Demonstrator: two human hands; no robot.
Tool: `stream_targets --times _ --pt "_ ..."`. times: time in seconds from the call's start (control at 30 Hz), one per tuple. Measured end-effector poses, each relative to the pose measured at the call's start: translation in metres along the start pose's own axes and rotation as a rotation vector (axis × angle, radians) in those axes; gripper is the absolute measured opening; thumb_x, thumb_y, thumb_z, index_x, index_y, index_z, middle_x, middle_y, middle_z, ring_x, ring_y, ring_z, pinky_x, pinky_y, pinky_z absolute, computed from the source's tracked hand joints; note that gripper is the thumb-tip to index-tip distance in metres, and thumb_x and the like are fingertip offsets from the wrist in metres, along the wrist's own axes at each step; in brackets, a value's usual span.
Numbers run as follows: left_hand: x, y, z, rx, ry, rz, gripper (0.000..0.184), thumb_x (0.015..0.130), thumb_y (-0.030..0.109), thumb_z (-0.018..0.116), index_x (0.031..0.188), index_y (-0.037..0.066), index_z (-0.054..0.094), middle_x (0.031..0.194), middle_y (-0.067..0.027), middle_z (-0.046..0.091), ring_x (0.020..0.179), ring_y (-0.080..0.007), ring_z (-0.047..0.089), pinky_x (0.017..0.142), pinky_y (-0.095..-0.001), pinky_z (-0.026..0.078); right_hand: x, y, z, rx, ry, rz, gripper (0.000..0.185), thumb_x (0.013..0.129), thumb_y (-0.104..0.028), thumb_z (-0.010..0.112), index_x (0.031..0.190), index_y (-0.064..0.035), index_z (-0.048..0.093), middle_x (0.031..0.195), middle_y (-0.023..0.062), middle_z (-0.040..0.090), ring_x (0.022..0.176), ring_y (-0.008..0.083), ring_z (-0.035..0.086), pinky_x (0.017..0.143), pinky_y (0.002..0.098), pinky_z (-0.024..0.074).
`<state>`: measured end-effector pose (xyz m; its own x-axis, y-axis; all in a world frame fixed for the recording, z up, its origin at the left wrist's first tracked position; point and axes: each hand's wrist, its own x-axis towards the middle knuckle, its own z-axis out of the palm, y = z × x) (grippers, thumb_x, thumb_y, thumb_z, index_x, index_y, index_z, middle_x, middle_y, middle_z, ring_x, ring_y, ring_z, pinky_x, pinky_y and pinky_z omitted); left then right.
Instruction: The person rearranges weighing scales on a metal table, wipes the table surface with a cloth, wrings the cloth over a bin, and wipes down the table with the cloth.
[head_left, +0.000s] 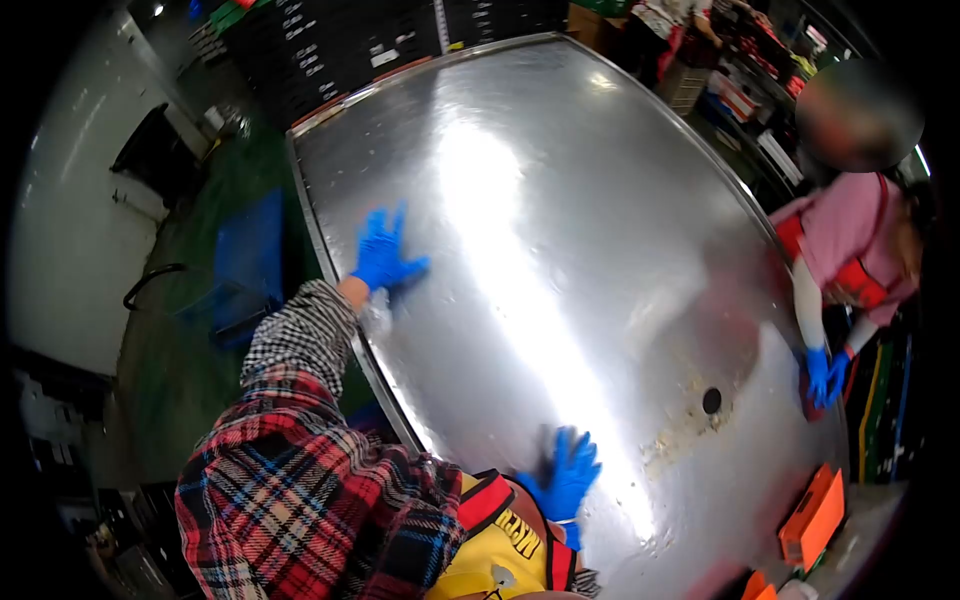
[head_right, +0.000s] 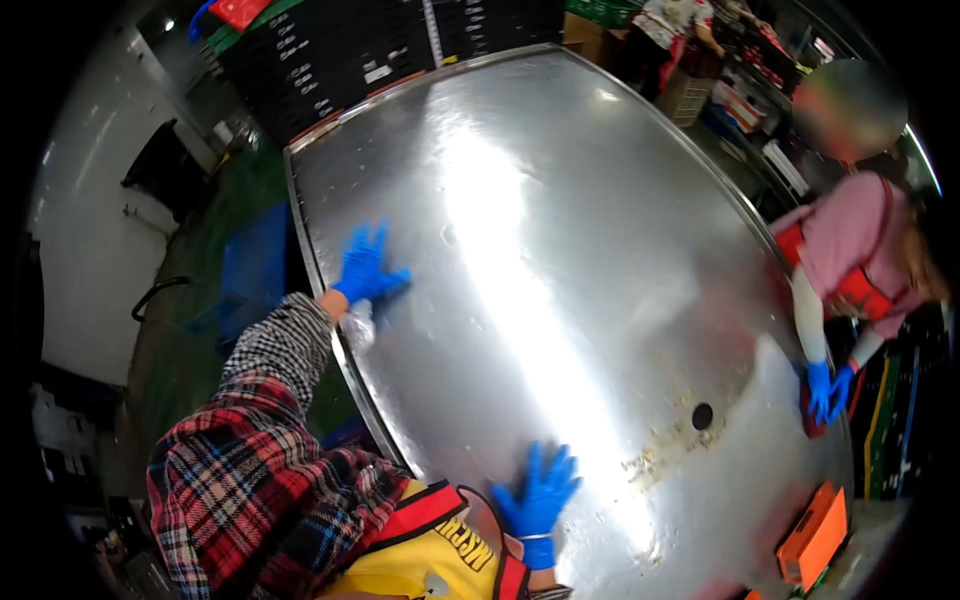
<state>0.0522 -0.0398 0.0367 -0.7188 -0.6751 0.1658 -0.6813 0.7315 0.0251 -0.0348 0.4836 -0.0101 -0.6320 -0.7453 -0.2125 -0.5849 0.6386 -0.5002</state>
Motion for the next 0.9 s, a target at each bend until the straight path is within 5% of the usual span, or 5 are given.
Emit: stream_targets --times 0.13,0.4,0.5,0.67,0.9 --pt "-0.02 -0.064 -0.122 0.285 0.071 -0.298 0.116 0.074 0.076 0.06 0.157 0.015 0.007 0.155 -0.0289 0.019 0.144 -0.0477 0.017 0.115 -0.0599 0.015 -0.081 -0.048 0.005 -0.235 -0.08 -0.047 0.068 0.091 -0.051 0.048 0.152 -0.0273 0.029 0.158 0.0201 0.021 0.144 0.0424 0.023 0.113 0.066 0.0111" --pt "-0.003 -0.082 -0.092 0.274 0.067 -0.477 0.111 0.082 0.075 0.05 0.154 0.0 0.009 0.156 -0.0265 0.021 0.145 -0.0432 0.016 0.117 -0.0557 0.014 -0.171 0.122 -0.044 -0.645 0.203 0.022 0.037 0.098 -0.033 0.045 0.132 -0.021 0.052 0.143 0.0178 0.049 0.129 0.0397 0.048 0.105 0.0652 0.0304" --pt "0.002 -0.085 -0.075 0.315 -0.03 -0.452 0.11 0.083 0.076 0.046 0.151 -0.006 0.017 0.154 -0.0261 0.025 0.145 -0.0425 0.017 0.117 -0.053 0.014 -0.187 0.194 -0.068 -0.886 0.468 -0.141 0.034 0.096 -0.036 0.053 0.124 -0.0169 0.058 0.141 0.0181 0.052 0.127 0.0398 0.051 0.103 0.0615 0.0347" --pt "0.021 -0.04 -0.095 0.268 -0.188 -0.578 0.11 0.085 0.078 0.04 0.151 -0.006 0.015 0.155 -0.0297 0.02 0.145 -0.0442 0.018 0.118 -0.0518 0.013 -0.19 0.19 -0.11 -0.66 0.159 0.066 0.061 0.091 -0.052 0.051 0.138 -0.0124 0.044 0.145 0.0258 0.042 0.13 0.0465 0.044 0.105 0.0643 0.0315" --pt "0.043 0.047 -0.054 0.156 -0.04 -0.186 0.111 0.085 0.076 0.041 0.152 -0.007 0.01 0.155 -0.031 0.017 0.145 -0.0453 0.015 0.119 -0.0517 0.01 -0.209 0.253 -0.126 -0.786 0.11 -0.027 0.072 0.09 -0.054 0.051 0.147 -0.0126 0.032 0.149 0.0274 0.035 0.133 0.0474 0.04 0.106 0.0656 0.0294"
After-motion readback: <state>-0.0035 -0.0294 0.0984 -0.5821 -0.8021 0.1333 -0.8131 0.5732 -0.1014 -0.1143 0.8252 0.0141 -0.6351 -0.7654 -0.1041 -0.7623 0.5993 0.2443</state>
